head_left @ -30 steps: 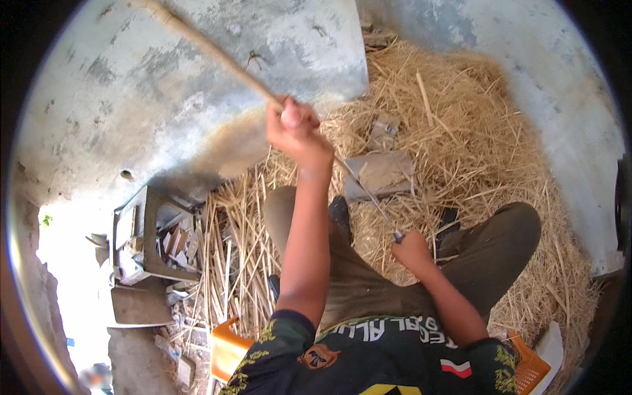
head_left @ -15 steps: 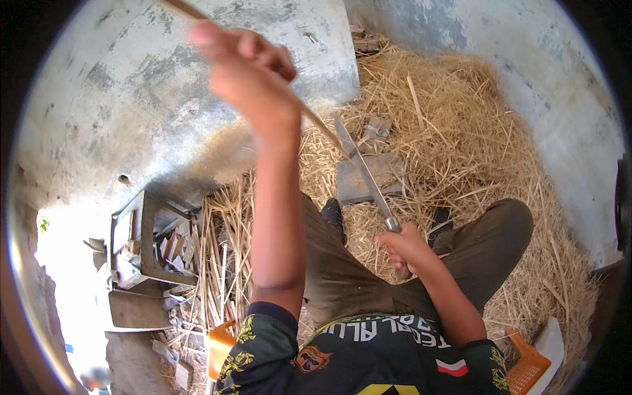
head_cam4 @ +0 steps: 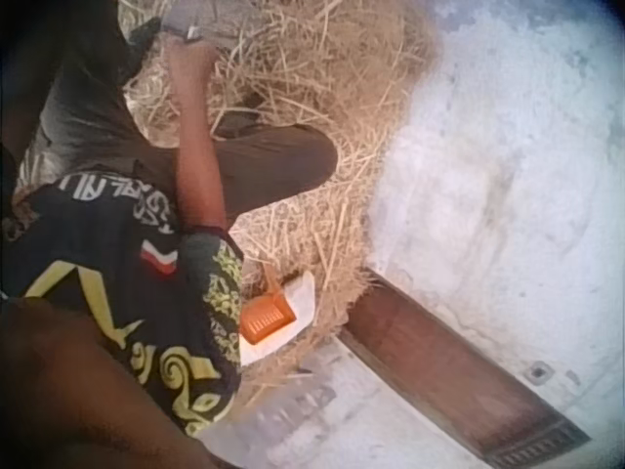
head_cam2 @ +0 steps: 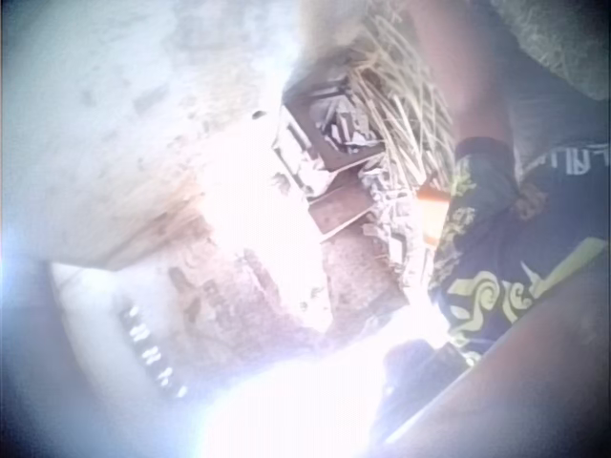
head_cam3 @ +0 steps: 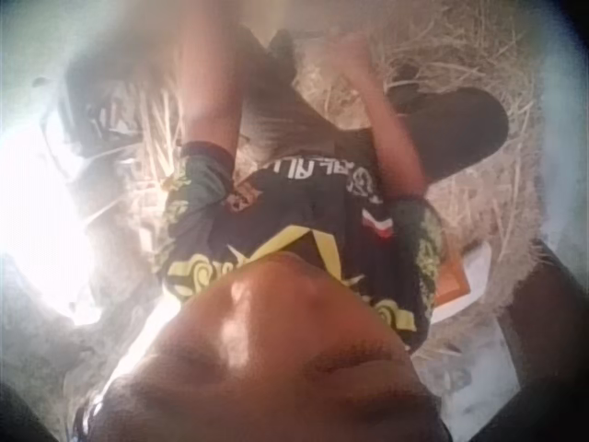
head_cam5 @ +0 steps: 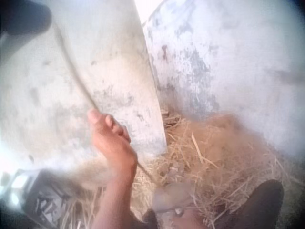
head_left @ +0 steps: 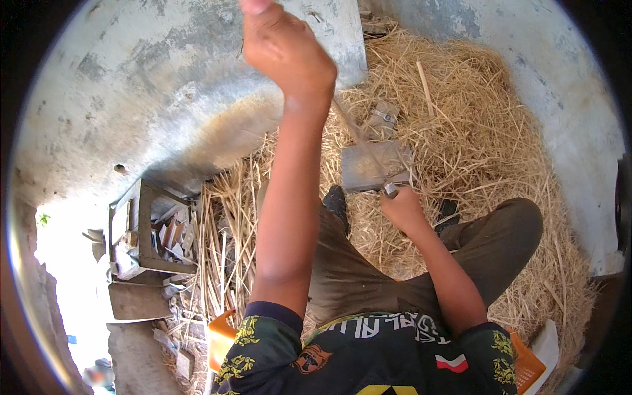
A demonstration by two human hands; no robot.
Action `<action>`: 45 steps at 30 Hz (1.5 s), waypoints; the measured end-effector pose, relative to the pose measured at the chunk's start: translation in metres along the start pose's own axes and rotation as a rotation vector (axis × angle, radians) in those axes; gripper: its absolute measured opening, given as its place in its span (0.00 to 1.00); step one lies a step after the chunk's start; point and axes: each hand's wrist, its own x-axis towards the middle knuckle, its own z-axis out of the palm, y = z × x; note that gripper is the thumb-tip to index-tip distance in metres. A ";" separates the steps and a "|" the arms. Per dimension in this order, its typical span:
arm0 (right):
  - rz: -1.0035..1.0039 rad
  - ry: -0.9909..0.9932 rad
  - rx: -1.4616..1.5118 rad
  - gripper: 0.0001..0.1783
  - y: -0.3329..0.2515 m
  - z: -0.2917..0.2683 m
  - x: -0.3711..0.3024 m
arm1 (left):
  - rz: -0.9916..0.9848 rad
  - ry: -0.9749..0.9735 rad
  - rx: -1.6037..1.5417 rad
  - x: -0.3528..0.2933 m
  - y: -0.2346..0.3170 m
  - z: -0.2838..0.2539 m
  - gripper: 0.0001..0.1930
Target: The person sits on a chair and uses a knife to shave a long bamboo stick against a metal block. They repeatedly pull the stick through the blade to remove the outer layer, creating thin shavings that fall onto the straw-covered floor.
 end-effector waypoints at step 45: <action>-0.147 0.121 -0.289 0.34 0.041 -0.003 0.009 | 0.025 0.032 0.246 0.009 -0.047 0.052 0.28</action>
